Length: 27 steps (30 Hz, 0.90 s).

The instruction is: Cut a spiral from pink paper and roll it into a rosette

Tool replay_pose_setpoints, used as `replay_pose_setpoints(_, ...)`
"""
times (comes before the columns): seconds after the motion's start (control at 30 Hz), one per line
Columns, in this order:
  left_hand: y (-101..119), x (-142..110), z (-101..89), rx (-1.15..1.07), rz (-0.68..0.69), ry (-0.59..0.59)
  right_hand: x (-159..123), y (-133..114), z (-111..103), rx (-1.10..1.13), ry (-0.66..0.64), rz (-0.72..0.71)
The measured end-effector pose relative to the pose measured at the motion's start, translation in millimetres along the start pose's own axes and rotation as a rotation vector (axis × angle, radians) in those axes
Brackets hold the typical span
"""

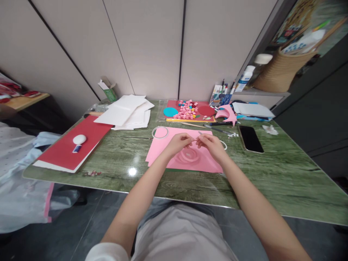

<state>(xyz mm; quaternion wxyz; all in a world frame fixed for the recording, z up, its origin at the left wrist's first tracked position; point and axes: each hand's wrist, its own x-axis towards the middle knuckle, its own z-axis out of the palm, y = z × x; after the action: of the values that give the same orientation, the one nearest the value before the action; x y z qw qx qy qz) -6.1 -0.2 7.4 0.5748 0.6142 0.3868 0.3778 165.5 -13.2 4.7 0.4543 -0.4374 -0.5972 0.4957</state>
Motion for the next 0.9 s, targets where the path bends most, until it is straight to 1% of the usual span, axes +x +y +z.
replay_pose_setpoints(0.13, -1.6, 0.6, 0.2, -0.008, -0.012, -0.003, -0.5, -0.6, 1.9, -0.111, 0.023, -0.035)
replay_pose_setpoints(0.23, -2.3, 0.7, 0.4, -0.012, -0.006, 0.001, -1.2, -2.3, 3.2, -0.137, 0.032, -0.034)
replay_pose_setpoints(0.73, 0.0, -0.4, -0.4, 0.004, 0.000, -0.013, -1.6, -2.9, 1.5, -0.091, -0.005, -0.037)
replay_pose_setpoints(0.9, 3.0, -1.5, -0.2, 0.020, -0.012, -0.003, -2.4, -4.4, 0.6, -0.059, -0.001, -0.015)
